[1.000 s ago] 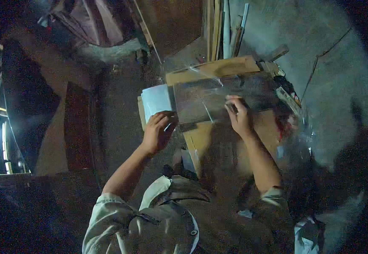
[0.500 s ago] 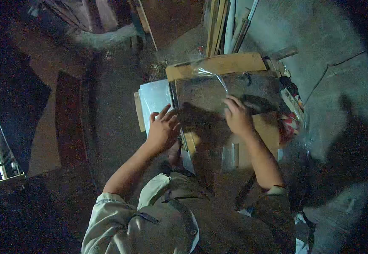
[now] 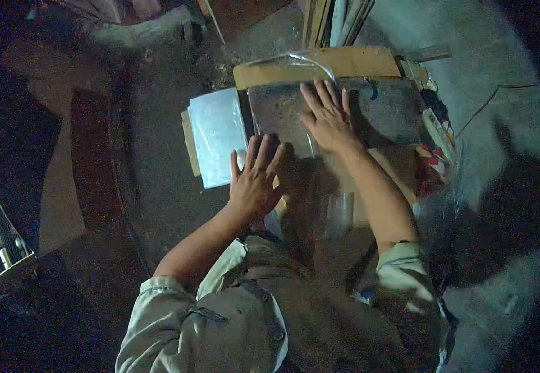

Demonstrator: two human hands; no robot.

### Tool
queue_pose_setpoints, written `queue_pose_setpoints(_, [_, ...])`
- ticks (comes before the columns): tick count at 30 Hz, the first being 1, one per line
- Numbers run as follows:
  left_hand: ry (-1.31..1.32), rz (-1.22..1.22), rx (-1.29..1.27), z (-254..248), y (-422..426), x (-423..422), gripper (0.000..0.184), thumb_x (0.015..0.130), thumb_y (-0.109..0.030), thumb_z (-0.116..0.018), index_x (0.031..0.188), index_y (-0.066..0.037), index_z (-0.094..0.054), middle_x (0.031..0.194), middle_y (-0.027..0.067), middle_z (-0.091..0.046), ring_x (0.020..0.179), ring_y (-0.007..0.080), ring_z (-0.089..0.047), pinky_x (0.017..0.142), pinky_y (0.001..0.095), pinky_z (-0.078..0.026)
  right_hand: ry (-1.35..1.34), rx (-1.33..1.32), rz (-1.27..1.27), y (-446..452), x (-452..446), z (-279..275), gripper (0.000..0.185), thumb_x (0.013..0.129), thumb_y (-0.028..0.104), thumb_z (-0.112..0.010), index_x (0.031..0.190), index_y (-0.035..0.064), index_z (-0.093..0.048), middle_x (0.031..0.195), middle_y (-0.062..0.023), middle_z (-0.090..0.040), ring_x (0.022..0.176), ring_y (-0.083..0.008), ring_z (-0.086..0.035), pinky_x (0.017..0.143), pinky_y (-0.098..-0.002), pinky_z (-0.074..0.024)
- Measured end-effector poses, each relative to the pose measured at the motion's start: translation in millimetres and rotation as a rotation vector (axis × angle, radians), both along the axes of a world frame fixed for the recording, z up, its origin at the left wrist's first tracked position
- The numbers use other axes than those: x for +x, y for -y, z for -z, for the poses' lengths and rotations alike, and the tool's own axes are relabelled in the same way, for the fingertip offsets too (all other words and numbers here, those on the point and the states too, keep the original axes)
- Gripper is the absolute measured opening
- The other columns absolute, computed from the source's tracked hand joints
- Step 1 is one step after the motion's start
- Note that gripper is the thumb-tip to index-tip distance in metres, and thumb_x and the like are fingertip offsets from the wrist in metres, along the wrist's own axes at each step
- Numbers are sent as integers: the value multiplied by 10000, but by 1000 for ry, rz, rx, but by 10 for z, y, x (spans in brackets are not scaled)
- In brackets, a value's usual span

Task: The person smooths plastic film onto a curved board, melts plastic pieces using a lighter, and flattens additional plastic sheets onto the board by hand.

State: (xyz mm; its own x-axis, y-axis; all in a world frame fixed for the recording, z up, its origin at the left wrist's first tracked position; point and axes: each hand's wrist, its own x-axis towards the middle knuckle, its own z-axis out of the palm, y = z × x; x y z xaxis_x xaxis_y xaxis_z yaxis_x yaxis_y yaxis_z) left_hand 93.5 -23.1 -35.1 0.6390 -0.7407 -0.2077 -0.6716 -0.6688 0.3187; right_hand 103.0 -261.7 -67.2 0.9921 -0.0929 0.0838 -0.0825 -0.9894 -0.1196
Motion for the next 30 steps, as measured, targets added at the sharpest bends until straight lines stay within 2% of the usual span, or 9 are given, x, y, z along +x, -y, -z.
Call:
queue_pose_setpoints(3, [124, -3, 27, 50, 99, 33, 800, 811, -474, -573, 1465, -218, -191, 1512, 148, -164, 1400, 338, -140, 1068, 642, -63, 35, -59, 49, 41, 115, 3, 580, 929, 425, -434, 1443, 214, -268, 1485, -150, -245, 1394, -301, -163, 1112, -532, -79])
queue_pose_setpoints(6, [110, -43, -26, 88, 149, 41, 797, 808, -477, -578, 1461, -212, -206, 1504, 147, -191, 1398, 333, -153, 1067, 643, -36, 93, -51, 82, -4, 26, -124, 558, 928, 403, -451, 1433, 223, -298, 1471, -147, -276, 1380, -307, -198, 1111, -527, -90])
queue_pose_setpoints(7, [94, -58, -40, 87, 153, 49, 828, 784, -506, -605, 1462, -245, -208, 1514, 133, -171, 1405, 314, -142, 1058, 651, -8, 138, -45, 66, -31, -53, -178, 541, 926, 383, -464, 1423, 222, -324, 1463, -148, -288, 1365, -314, -230, 1109, -525, -99])
queue_pose_setpoints(14, [180, -14, -27, 100, 12, 39, 857, 760, -539, -617, 1460, -237, -225, 1507, 104, -226, 1408, 309, -139, 1040, 670, -7, 7, 87, 65, 1, -638, 20, 565, 903, 377, -490, 1419, 207, -331, 1477, -131, -272, 1369, -320, -227, 1105, -545, -88])
queue_pose_setpoints(18, [218, -12, -5, 95, 14, 3, 827, 743, -560, -621, 1423, -197, -322, 1478, 125, -285, 1418, 282, -98, 1046, 658, -2, 29, 62, 64, 14, -730, 62, 573, 902, 361, -499, 1423, 202, -324, 1487, -134, -248, 1367, -339, -222, 1087, -575, -115])
queue_pose_setpoints(22, [197, -41, 10, 117, 1, -33, 787, 739, -560, -625, 1387, -181, -391, 1498, 119, -238, 1421, 282, -77, 1054, 644, 25, 77, 60, 63, 1, -738, 105, 566, 900, 350, -506, 1419, 203, -333, 1479, -142, -263, 1364, -348, -225, 1080, -581, -130])
queue_pose_setpoints(26, [217, -62, -13, 81, 26, -66, 792, 740, -563, -624, 1394, -186, -382, 1507, 118, -212, 1421, 284, -76, 1056, 641, 23, 95, 51, 70, -32, -773, 48, 550, 901, 337, -508, 1406, 182, -353, 1459, -150, -298, 1354, -349, -249, 1080, -569, -144])
queue_pose_setpoints(28, [146, -50, 14, -52, 41, -131, 816, 787, -525, -601, 1447, -177, -270, 1530, 118, -131, 1423, 291, -29, 1059, 643, -4, 118, 44, 74, -72, -852, -22, 542, 902, 326, -509, 1400, 171, -360, 1446, -153, -318, 1345, -347, -269, 1081, -554, -161])
queue_pose_setpoints(30, [126, 12, 11, -100, -3, -269, 828, 808, -533, -573, 1466, -184, -211, 1518, 120, -159, 1414, 325, -56, 1056, 641, -67, 149, 289, 221, -130, -1017, -90, 494, 899, 270, -521, 1358, 124, -410, 1399, -158, -377, 1297, -348, -345, 1071, -491, -238])
